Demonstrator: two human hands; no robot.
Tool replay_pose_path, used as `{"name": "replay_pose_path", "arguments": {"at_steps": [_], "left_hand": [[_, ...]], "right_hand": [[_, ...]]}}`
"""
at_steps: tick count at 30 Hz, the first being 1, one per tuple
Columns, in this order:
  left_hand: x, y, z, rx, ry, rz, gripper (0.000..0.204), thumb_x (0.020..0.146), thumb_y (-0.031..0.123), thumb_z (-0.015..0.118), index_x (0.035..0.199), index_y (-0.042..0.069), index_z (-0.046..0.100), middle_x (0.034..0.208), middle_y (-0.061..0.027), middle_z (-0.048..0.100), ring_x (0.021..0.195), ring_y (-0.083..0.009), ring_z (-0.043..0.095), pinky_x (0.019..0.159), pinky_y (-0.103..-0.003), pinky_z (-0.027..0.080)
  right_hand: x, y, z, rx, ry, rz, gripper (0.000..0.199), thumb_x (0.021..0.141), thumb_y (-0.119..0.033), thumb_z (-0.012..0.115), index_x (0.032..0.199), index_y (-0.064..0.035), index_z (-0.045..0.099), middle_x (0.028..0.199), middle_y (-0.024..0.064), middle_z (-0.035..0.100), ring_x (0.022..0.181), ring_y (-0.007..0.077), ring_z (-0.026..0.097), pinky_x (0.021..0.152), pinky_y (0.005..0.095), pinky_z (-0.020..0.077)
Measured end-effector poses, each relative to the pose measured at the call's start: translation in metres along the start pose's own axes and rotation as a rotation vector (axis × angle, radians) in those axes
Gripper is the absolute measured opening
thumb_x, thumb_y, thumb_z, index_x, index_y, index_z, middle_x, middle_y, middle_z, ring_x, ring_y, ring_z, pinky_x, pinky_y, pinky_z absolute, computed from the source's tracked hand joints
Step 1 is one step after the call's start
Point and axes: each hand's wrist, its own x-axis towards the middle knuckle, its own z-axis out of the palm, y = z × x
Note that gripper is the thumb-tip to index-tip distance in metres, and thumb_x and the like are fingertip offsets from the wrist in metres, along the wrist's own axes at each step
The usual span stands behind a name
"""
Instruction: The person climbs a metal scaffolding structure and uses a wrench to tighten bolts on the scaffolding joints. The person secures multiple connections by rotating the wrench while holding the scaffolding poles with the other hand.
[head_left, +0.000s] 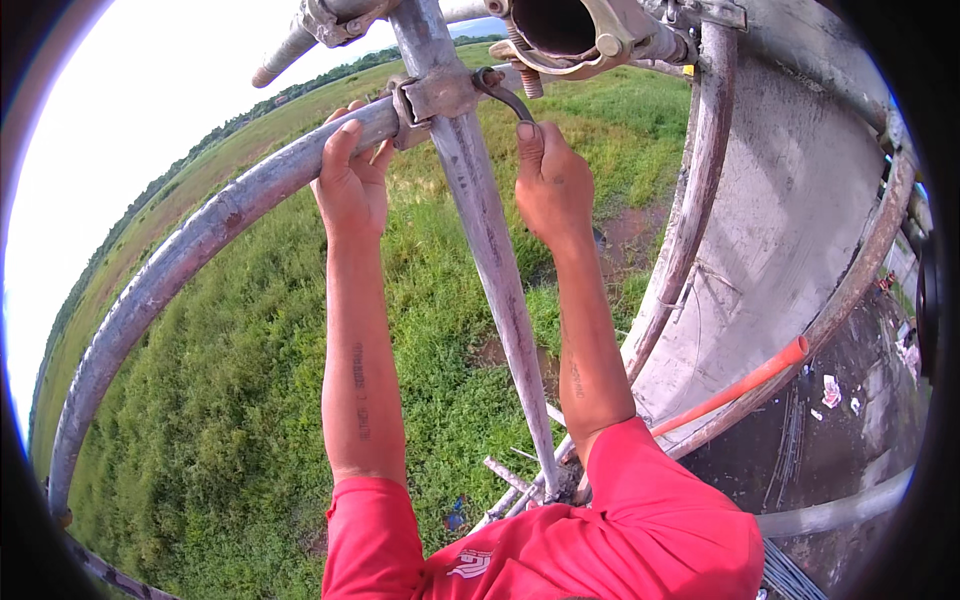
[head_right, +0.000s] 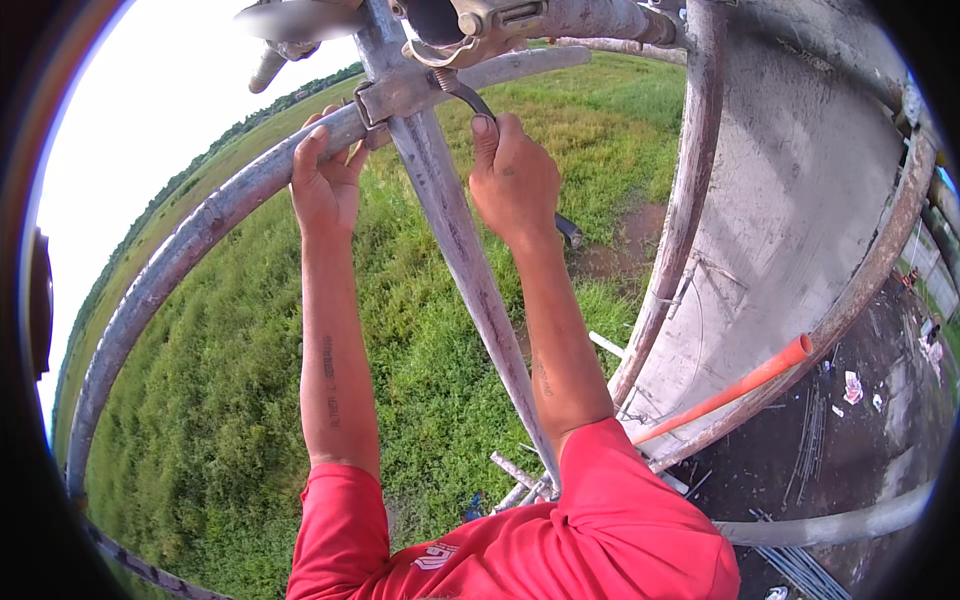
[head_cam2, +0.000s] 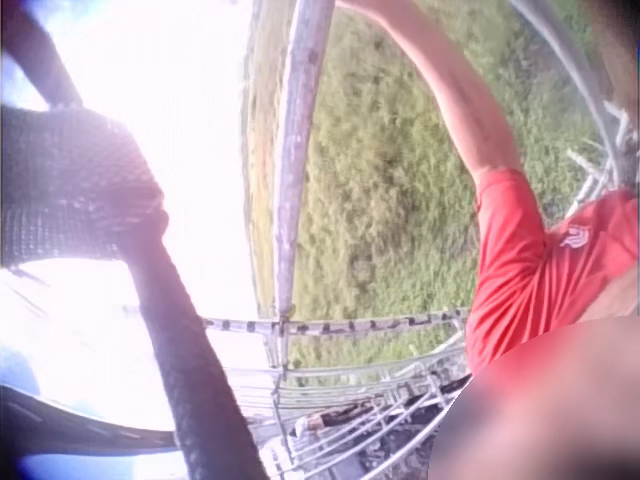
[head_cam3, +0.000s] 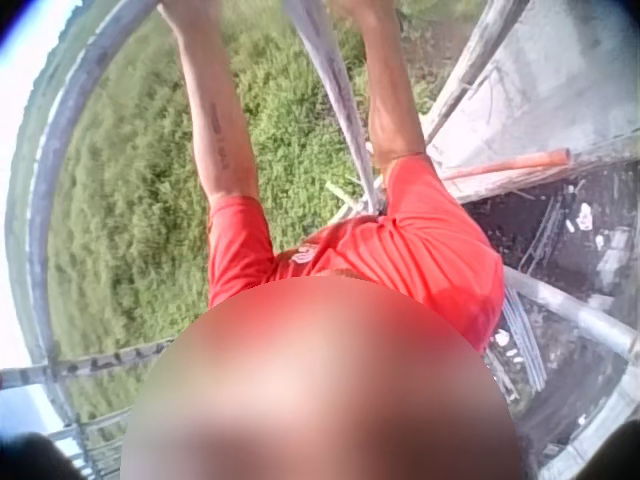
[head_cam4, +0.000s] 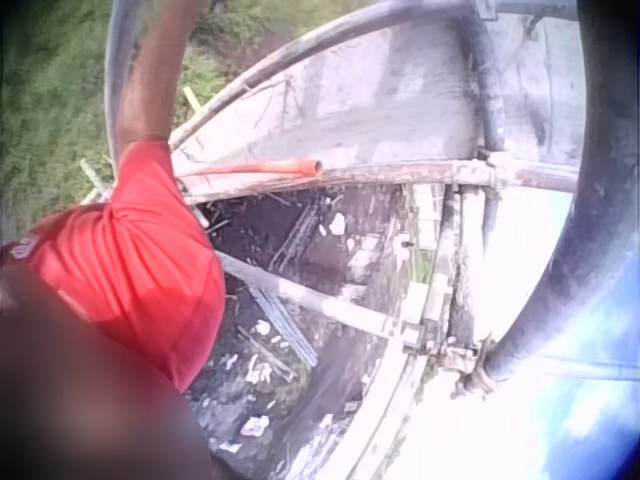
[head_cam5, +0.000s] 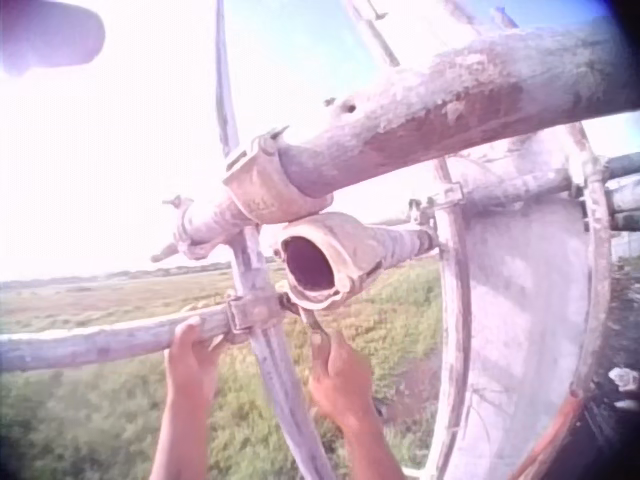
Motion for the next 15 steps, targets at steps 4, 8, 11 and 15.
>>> {"name": "replay_pose_path", "arguments": {"at_steps": [4,8,11,15], "left_hand": [[0.000,0.000,-0.002,0.037,-0.028,0.011,0.042,0.092,0.015,0.067,0.129,0.004,0.053,0.135,-0.0126,0.058,0.126,-0.0273,0.058,0.111,-0.054,0.044],[0.001,-0.001,-0.006,0.026,-0.054,0.017,0.045,0.092,0.015,0.066,0.133,0.004,0.051,0.136,-0.0131,0.057,0.128,-0.0285,0.055,0.113,-0.055,0.041],[0.001,-0.001,-0.007,0.027,-0.047,0.014,0.048,0.091,0.017,0.068,0.134,0.003,0.050,0.137,-0.0134,0.056,0.131,-0.0287,0.053,0.115,-0.056,0.038],[0.001,-0.001,-0.008,0.057,-0.058,0.014,0.052,0.090,0.019,0.070,0.135,0.002,0.048,0.138,-0.0137,0.054,0.131,-0.0287,0.052,0.115,-0.056,0.038]], "right_hand": [[-0.007,0.021,0.000,0.195,-0.022,-0.042,0.064,0.105,-0.059,0.035,0.079,-0.0045,0.057,0.061,0.0100,0.054,0.054,0.0302,0.050,0.056,0.0411,0.0413],[0.010,0.045,-0.019,0.530,0.206,-0.037,0.058,0.106,-0.051,0.043,0.079,-0.0020,0.059,0.063,0.0055,0.048,0.061,0.0149,0.047,0.059,0.0337,0.0405],[0.029,0.052,-0.032,0.131,0.046,-0.182,0.055,0.106,-0.050,0.046,0.082,-0.0036,0.061,0.062,0.0044,0.048,0.060,0.0138,0.044,0.057,0.0331,0.0386],[0.076,0.061,-0.039,-0.127,-0.083,-0.414,0.060,0.102,-0.062,0.043,0.091,-0.0085,0.068,0.074,0.0117,0.067,0.071,0.0292,0.064,0.067,0.0437,0.0487]]}}
